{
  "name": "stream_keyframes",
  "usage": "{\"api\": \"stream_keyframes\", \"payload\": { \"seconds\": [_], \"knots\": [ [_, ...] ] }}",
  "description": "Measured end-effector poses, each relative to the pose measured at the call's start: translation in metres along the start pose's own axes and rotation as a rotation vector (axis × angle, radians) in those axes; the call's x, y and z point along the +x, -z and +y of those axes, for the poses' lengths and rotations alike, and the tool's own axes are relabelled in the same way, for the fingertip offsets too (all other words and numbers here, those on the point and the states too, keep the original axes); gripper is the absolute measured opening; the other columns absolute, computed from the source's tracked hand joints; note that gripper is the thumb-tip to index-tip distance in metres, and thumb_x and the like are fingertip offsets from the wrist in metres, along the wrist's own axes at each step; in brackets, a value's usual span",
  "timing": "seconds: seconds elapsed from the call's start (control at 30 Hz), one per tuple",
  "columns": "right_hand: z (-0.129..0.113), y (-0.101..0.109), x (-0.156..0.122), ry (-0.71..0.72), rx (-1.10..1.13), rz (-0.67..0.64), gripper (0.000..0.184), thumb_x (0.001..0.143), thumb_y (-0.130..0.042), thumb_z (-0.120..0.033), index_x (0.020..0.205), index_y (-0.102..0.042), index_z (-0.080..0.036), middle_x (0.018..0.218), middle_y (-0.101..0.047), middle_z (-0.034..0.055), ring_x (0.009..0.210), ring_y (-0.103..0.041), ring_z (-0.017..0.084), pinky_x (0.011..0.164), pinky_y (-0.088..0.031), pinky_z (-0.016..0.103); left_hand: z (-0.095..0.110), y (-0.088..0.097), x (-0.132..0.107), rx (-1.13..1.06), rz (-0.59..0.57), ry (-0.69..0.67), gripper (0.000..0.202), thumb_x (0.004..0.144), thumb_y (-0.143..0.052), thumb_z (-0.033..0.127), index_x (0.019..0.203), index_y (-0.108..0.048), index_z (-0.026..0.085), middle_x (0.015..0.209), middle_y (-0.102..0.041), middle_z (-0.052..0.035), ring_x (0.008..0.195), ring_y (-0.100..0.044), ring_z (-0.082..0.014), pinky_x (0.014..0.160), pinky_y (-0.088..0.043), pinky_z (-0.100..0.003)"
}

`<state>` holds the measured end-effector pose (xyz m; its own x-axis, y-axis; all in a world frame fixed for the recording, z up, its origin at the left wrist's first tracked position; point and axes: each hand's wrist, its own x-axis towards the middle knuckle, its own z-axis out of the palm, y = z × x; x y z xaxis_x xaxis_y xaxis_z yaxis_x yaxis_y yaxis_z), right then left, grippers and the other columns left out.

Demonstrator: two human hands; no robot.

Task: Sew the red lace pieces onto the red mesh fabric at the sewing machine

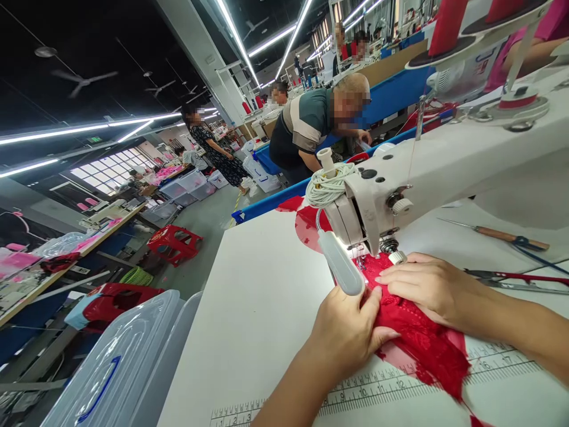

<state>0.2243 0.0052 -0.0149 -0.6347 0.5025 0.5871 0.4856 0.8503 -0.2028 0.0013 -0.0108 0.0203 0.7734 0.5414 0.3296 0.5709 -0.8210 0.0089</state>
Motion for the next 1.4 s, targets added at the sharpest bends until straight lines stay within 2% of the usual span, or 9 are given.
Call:
{"api": "stream_keyframes", "payload": {
  "seconds": [0.17, 0.3, 0.43, 0.6, 0.73, 0.97, 1.13, 1.4],
  "knots": [
    [0.000, -0.001, -0.001, -0.005, -0.004, 0.026, 0.043, 0.077, -0.038, 0.002, 0.101, -0.067, -0.017, 0.102, -0.074, 0.0073, 0.098, -0.067, 0.020, 0.086, -0.047, 0.036, 0.002, -0.005, -0.004, 0.066, 0.083, -0.003, 0.075, 0.095, -0.025, 0.066, 0.117, -0.066, 0.008, 0.102, -0.065, -0.0196, 0.082, -0.058, -0.0253, 0.068, -0.053, -0.038],
    [-0.002, 0.002, 0.003, -0.024, 0.020, -0.006, 0.040, 0.079, -0.036, 0.002, 0.093, -0.068, -0.017, 0.100, -0.075, 0.0090, 0.091, -0.067, 0.021, 0.081, -0.046, 0.037, 0.005, -0.008, -0.003, 0.060, 0.144, -0.003, 0.085, 0.094, -0.014, 0.068, 0.118, -0.066, 0.006, 0.104, -0.067, -0.0200, 0.084, -0.058, -0.0254, 0.071, -0.053, -0.039],
    [-0.003, 0.005, 0.005, -0.035, -0.007, -0.023, 0.039, 0.078, -0.036, 0.002, 0.092, -0.068, -0.016, 0.099, -0.075, 0.0094, 0.088, -0.066, 0.022, 0.082, -0.045, 0.037, 0.007, -0.009, -0.001, 0.079, 0.194, 0.030, 0.090, 0.093, -0.004, 0.068, 0.115, -0.068, 0.009, 0.105, -0.069, -0.0178, 0.085, -0.059, -0.0248, 0.079, -0.052, -0.041],
    [0.002, 0.001, 0.004, -0.009, -0.042, -0.002, 0.041, 0.076, -0.037, 0.004, 0.096, -0.066, -0.016, 0.099, -0.075, 0.0079, 0.095, -0.066, 0.021, 0.087, -0.043, 0.037, 0.006, -0.010, -0.001, 0.126, 0.192, 0.043, 0.087, 0.094, -0.006, 0.068, 0.111, -0.069, 0.010, 0.109, -0.069, -0.0167, 0.087, -0.060, -0.0243, 0.083, -0.049, -0.041],
    [0.009, -0.004, 0.005, -0.001, -0.053, 0.061, 0.037, 0.075, -0.037, 0.004, 0.090, -0.063, -0.019, 0.096, -0.075, 0.0053, 0.089, -0.066, 0.021, 0.084, -0.044, 0.037, 0.003, -0.010, 0.000, 0.167, 0.179, 0.034, 0.082, 0.095, -0.014, 0.069, 0.116, -0.068, 0.010, 0.111, -0.069, -0.0162, 0.087, -0.059, -0.0251, 0.080, -0.049, -0.041],
    [0.015, -0.007, 0.007, -0.023, -0.056, 0.056, 0.033, 0.078, -0.038, 0.001, 0.086, -0.061, -0.021, 0.092, -0.074, 0.0040, 0.080, -0.064, 0.020, 0.081, -0.045, 0.036, -0.003, -0.014, -0.002, 0.218, 0.124, 0.046, 0.076, 0.094, -0.027, 0.071, 0.121, -0.065, 0.011, 0.103, -0.070, -0.0160, 0.091, -0.060, -0.0272, 0.082, -0.049, -0.042],
    [0.015, -0.005, 0.008, -0.061, -0.039, 0.005, 0.032, 0.079, -0.044, -0.001, 0.093, -0.065, -0.021, 0.083, -0.071, 0.0042, 0.086, -0.066, 0.022, 0.082, -0.047, 0.037, -0.003, -0.015, -0.002, 0.201, 0.148, 0.048, 0.077, 0.097, -0.019, 0.066, 0.123, -0.064, 0.009, 0.116, -0.067, -0.0187, 0.097, -0.061, -0.0279, 0.085, -0.050, -0.042],
    [0.016, -0.005, 0.007, -0.080, -0.028, 0.010, 0.043, 0.077, -0.044, 0.000, 0.105, -0.067, -0.023, 0.088, -0.073, 0.0035, 0.088, -0.066, 0.022, 0.083, -0.049, 0.037, -0.001, -0.012, -0.002, 0.202, 0.140, 0.040, 0.075, 0.095, -0.026, 0.067, 0.123, -0.064, 0.008, 0.117, -0.067, -0.0191, 0.098, -0.061, -0.0294, 0.085, -0.050, -0.042]
  ]
}}
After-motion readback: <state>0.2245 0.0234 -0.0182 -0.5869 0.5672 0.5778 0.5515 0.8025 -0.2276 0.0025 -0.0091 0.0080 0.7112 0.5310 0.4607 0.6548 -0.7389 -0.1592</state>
